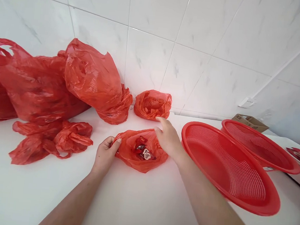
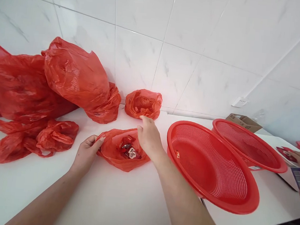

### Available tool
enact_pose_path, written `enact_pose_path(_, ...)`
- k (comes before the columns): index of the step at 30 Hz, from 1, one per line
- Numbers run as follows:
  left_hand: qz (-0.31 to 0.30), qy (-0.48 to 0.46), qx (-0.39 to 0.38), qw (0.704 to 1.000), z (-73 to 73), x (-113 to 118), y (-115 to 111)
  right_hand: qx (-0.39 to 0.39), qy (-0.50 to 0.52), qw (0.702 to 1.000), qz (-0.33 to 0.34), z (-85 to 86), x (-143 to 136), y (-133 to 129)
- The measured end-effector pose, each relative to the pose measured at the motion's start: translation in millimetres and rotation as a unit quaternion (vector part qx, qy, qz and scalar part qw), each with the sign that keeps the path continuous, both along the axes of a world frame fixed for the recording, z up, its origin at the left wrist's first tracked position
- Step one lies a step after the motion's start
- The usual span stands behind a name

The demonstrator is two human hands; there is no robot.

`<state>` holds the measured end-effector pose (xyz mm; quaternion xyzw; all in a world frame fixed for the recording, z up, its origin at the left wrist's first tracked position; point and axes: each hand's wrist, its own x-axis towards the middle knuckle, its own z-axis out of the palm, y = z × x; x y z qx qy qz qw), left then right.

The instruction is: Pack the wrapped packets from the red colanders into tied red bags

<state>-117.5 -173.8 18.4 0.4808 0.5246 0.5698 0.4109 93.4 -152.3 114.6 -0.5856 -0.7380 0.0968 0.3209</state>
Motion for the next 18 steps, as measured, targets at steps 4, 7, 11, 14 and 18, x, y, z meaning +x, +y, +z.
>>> enact_pose_path(4,0.008,0.004,-0.003,1.0,2.7,1.2,-0.4,0.0,0.121,0.986,-0.118,-53.4,19.0,-6.0)
enact_pose_path(7,0.017,-0.001,-0.008,1.0,4.3,1.8,-0.6,-0.07,0.165,0.972,-0.154,-86.7,33.2,-4.7)
enact_pose_path(11,0.016,0.003,-0.02,1.0,4.2,1.8,-0.4,-0.111,0.254,0.942,-0.189,-102.8,45.3,-1.5)
enact_pose_path(14,0.011,0.008,-0.031,0.999,3.1,2.1,0.7,-0.124,0.33,0.918,-0.178,-104.8,46.8,-0.7)
enact_pose_path(18,-0.006,0.017,-0.052,0.999,4.1,3.8,1.8,-0.096,0.408,0.893,-0.163,-103.0,41.8,-1.6)
